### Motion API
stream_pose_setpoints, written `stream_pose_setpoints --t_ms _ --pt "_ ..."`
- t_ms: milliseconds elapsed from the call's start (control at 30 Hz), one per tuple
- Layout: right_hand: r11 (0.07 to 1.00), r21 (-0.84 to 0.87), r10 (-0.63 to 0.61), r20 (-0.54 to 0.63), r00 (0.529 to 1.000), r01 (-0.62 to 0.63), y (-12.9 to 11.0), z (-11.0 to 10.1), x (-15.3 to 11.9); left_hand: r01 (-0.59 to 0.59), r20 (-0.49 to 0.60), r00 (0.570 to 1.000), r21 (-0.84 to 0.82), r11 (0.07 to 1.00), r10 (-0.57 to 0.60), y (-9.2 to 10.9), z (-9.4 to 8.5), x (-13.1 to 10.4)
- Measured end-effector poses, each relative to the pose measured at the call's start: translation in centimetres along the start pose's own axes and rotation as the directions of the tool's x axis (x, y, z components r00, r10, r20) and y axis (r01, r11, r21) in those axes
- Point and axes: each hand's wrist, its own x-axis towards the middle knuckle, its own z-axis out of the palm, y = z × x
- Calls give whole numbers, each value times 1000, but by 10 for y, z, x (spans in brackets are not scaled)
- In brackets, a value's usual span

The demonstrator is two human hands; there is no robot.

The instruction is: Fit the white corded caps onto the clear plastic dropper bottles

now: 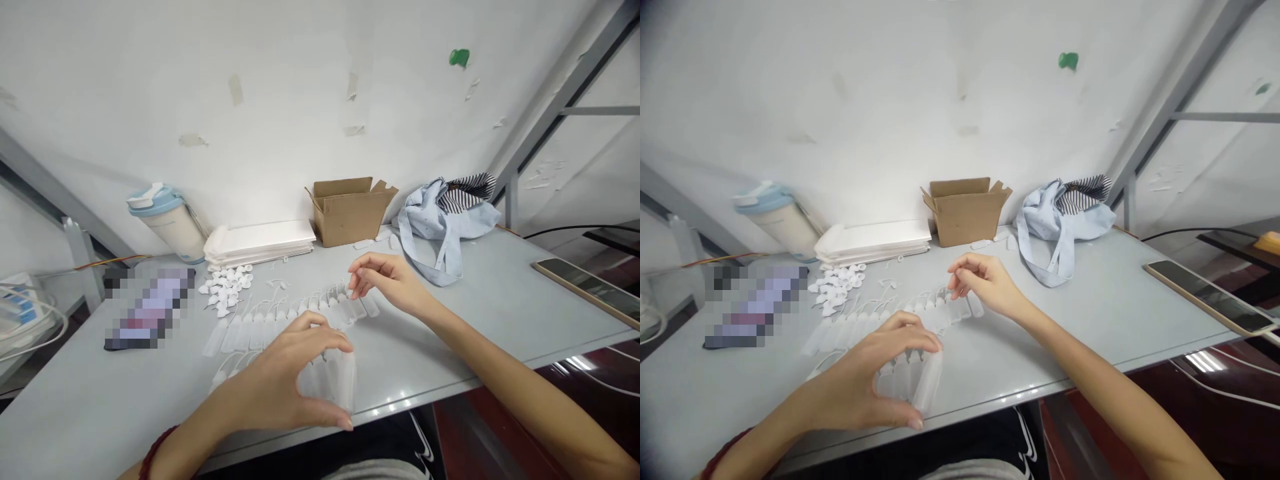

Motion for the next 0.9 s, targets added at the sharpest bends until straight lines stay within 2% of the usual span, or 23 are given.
stream_pose_setpoints --t_ms 200,333,533,667,900 --pt "1000 -29 -8 25 1000 8 1 5 -1 78 112 988 202 976 -102 5 6 4" --pt "999 -43 -9 39 999 10 5 5 -2 56 135 986 296 954 -99 8 8 5" --pt "997 -79 -2 3 1000 2 6 5 -2 38 46 997 410 911 -63 5 20 5" --pt "996 -89 -6 2 1000 6 7 6 -1 0 -20 1000 465 885 11 -3 31 5" --pt "992 -122 12 6 1000 -11 7 7 -2 -39 -39 996 588 808 77 -9 43 6"
